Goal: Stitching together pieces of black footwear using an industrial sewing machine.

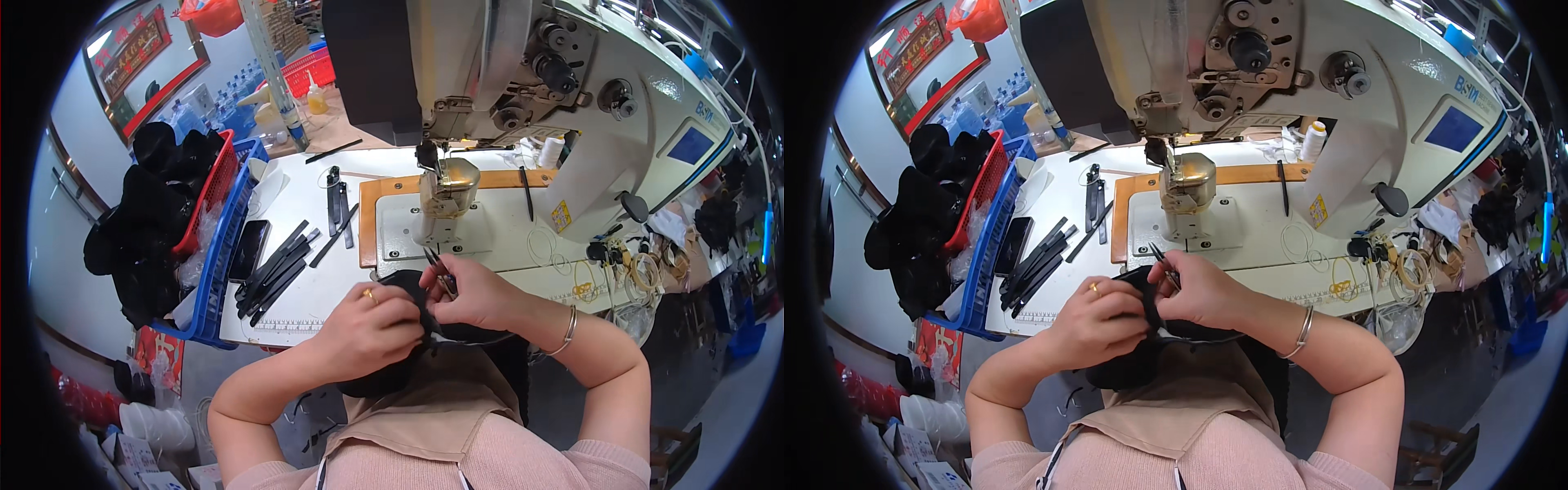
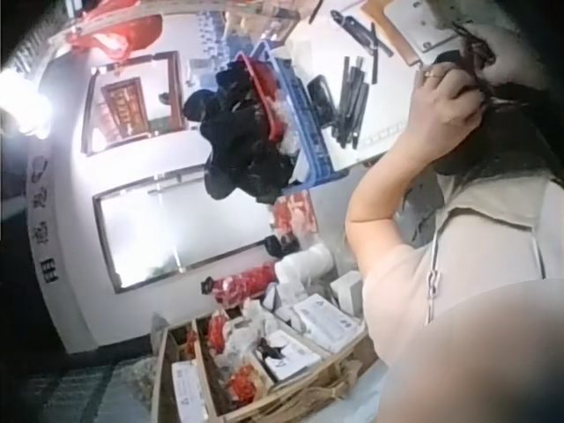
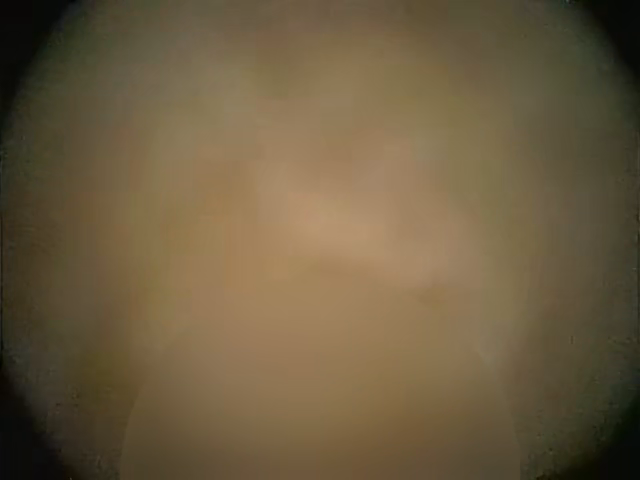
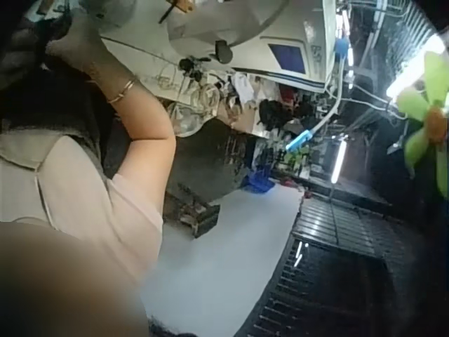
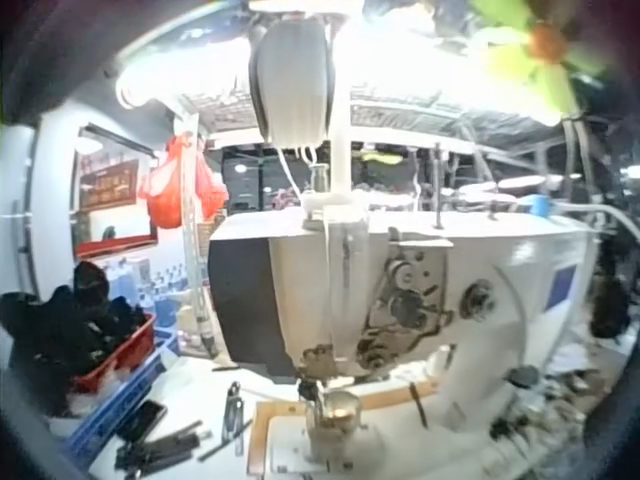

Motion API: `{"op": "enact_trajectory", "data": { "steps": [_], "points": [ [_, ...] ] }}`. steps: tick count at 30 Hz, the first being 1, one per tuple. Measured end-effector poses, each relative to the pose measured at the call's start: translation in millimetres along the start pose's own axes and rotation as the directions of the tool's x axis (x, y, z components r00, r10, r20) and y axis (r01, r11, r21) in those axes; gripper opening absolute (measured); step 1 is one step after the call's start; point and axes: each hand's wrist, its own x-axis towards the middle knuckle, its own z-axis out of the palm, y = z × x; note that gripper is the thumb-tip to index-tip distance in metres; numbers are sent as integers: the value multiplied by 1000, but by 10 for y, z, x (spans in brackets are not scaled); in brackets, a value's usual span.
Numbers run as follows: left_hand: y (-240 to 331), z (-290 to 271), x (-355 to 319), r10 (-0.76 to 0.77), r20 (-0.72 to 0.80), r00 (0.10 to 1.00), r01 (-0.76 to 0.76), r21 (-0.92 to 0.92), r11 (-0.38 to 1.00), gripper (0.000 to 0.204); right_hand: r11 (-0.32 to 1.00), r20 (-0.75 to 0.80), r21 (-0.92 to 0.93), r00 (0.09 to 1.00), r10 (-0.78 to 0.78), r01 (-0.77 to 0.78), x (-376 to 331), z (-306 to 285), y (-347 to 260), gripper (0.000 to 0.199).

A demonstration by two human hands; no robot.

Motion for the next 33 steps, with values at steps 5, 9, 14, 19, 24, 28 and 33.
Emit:
{"op": "enact_trajectory", "data": {
  "steps": [5,9,14,19,24,28,33],
  "points": [
    [-44,-38,37,-232,82,969,243,-184,952,15,995,3,7,995,-95,95,-48,59,-17,27],
    [-105,-89,71,-286,175,942,332,-358,873,16,995,17,51,996,-86,85,-68,2,-13,24],
    [-144,-96,85,-389,218,895,445,-373,815,18,966,85,-254,996,-32,53,-218,-52,-197,30],
    [-180,-182,233,-393,412,822,544,-365,755,19,844,30,-533,998,-53,61,-138,-23,-271,30],
    [-187,-170,257,-374,407,834,524,-368,768,20,912,54,-394,993,-101,114,-71,-60,-143,18],
    [-201,-53,156,-368,245,897,442,-477,760,28,930,7,-288,972,-236,228,-100,-9,-47,16],
    [-99,-83,40,-566,67,821,560,-286,778,40,899,-13,-342,955,-296,273,-170,83,-63,13]
  ]
}}
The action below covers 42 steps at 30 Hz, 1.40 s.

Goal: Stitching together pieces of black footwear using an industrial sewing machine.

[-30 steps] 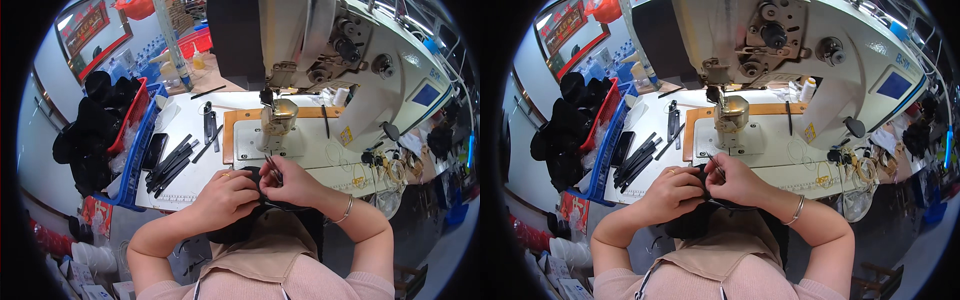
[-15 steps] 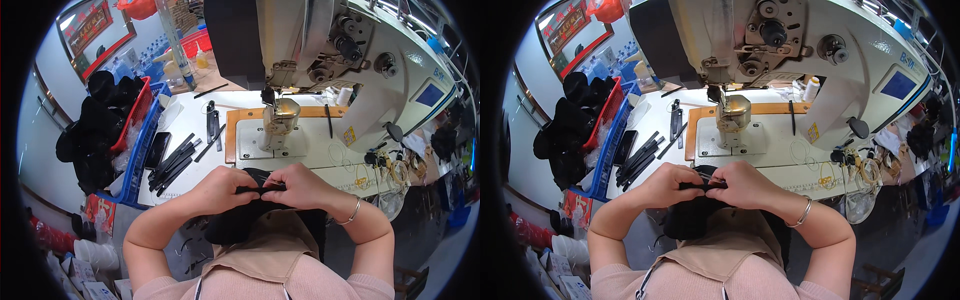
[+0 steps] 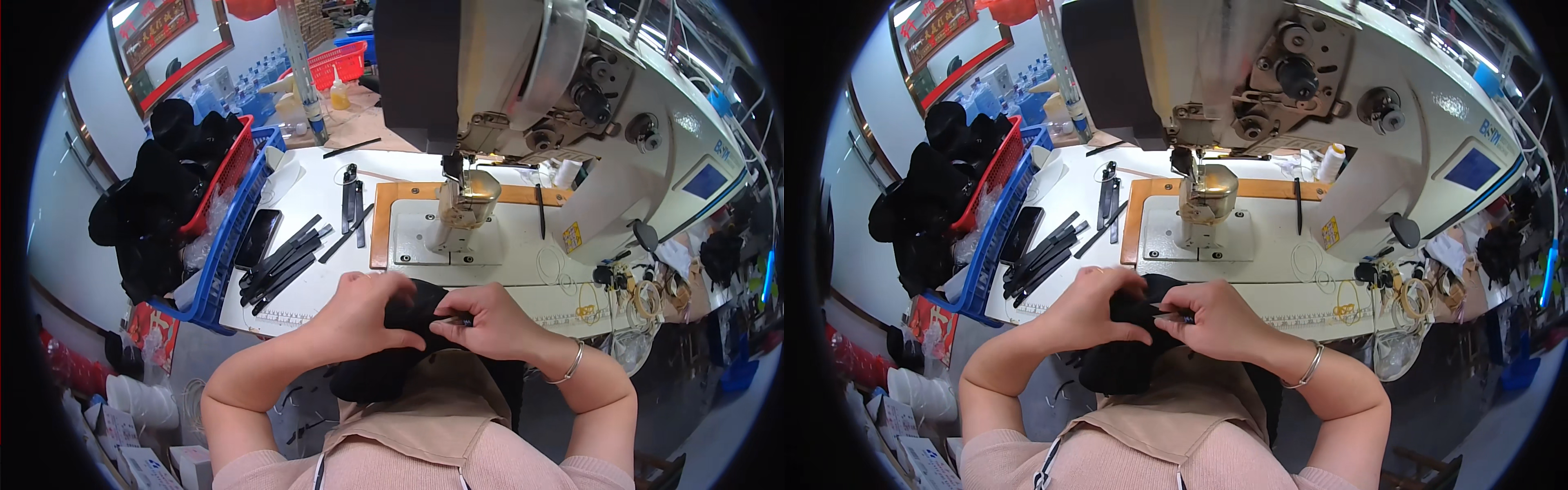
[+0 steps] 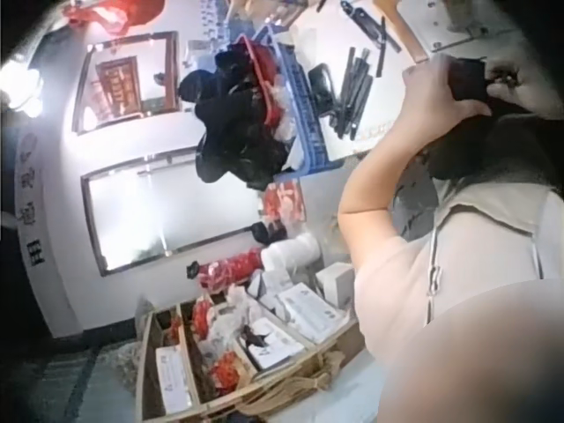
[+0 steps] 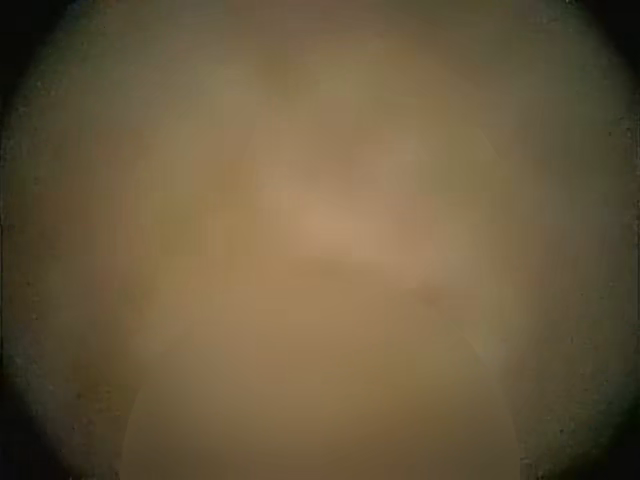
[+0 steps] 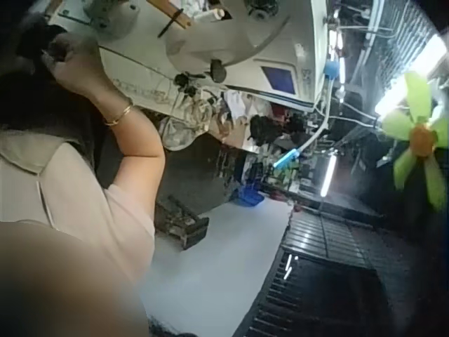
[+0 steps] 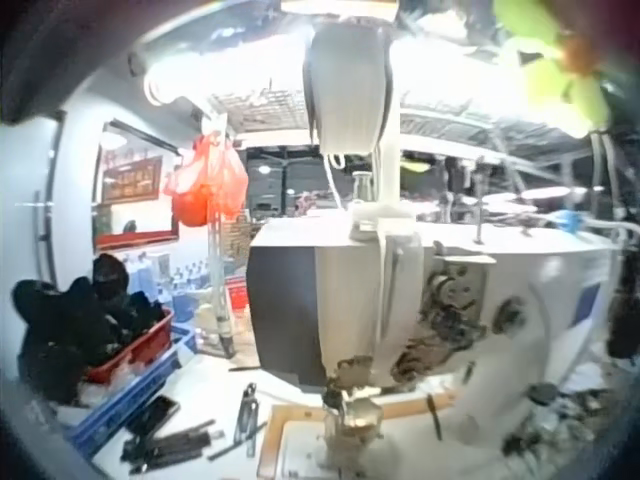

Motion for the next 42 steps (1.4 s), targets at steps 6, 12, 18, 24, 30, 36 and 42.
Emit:
{"op": "enact_trajectory", "data": {
  "steps": [6,12,18,24,30,36,42],
  "points": [
    [5,-22,30,-130,292,948,146,-34,989,34,998,18,-15,998,58,-58,7,3,-91,11],
    [-6,-3,21,-112,232,966,150,-152,977,31,997,-23,-21,997,80,-81,29,-12,-136,11],
    [-29,13,37,-164,261,951,238,-281,930,27,995,-188,-51,980,70,-81,88,-7,-191,12],
    [-42,9,37,32,65,997,-30,-32,999,33,934,61,-355,998,-4,26,181,-96,-165,14],
    [311,48,-453,438,-67,896,-433,-349,831,47,969,-306,211,932,193,-131,275,-140,184,20],
    [-732,741,-70,-536,-130,834,175,-859,482,51,776,-428,629,856,288,53,510,22,360,9],
    [-626,561,569,-598,292,746,94,-936,-339,82,688,-501,703,811,302,178,706,93,359,13]
  ]
}}
